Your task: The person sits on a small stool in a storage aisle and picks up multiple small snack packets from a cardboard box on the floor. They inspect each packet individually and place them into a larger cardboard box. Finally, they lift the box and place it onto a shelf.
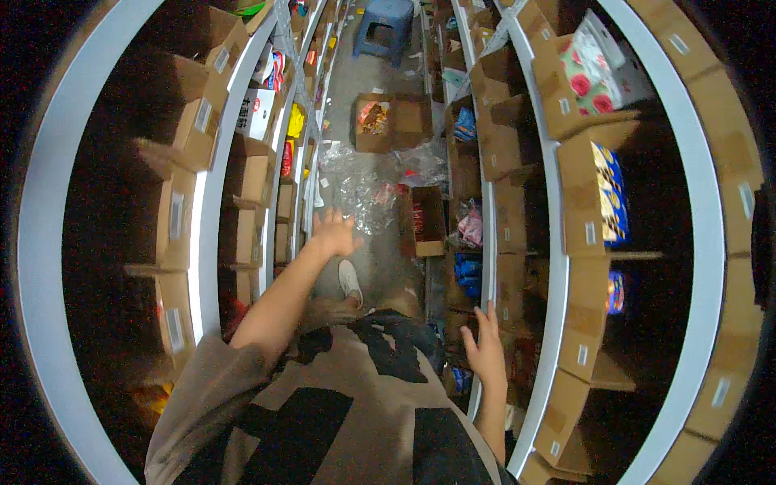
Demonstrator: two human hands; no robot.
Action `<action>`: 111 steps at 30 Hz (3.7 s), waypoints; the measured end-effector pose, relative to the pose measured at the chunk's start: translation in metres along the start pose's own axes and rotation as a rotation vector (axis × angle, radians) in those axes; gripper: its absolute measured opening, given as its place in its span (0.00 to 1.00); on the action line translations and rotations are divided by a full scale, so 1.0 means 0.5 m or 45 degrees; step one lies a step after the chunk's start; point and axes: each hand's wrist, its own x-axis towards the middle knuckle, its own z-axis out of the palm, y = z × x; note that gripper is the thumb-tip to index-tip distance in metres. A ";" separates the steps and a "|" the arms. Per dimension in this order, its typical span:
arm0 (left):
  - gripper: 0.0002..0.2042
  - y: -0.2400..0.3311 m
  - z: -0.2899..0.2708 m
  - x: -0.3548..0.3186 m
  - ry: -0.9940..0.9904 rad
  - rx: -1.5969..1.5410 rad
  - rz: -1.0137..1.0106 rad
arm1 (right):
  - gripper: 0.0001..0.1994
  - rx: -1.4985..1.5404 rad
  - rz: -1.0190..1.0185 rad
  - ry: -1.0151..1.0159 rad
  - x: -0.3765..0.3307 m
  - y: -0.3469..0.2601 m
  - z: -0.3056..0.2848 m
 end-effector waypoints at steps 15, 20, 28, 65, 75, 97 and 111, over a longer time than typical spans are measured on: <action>0.40 -0.223 -0.260 0.371 -0.268 -0.175 -0.376 | 0.24 -0.016 -0.096 -0.090 0.593 -0.140 -0.038; 0.38 -0.259 -0.337 0.474 -0.206 -0.258 -0.405 | 0.24 0.097 -0.104 -0.204 0.813 -0.204 -0.088; 0.39 -0.310 -0.364 0.710 -0.155 -0.365 -0.188 | 0.23 0.188 0.147 -0.275 0.981 -0.268 -0.137; 0.40 -0.317 0.207 1.953 -0.400 -0.390 -0.239 | 0.34 0.037 0.656 -0.692 1.403 -0.100 0.300; 0.34 -0.399 0.400 2.041 -0.565 -1.541 -0.794 | 0.32 0.065 0.677 -0.776 1.428 -0.048 0.367; 0.31 -0.386 0.052 1.551 -0.286 -0.973 -0.173 | 0.27 0.118 0.498 -0.577 1.454 -0.229 0.222; 0.25 -0.653 0.030 1.113 -0.237 -0.997 -0.059 | 0.26 -0.043 -0.002 -0.323 1.299 -0.287 0.013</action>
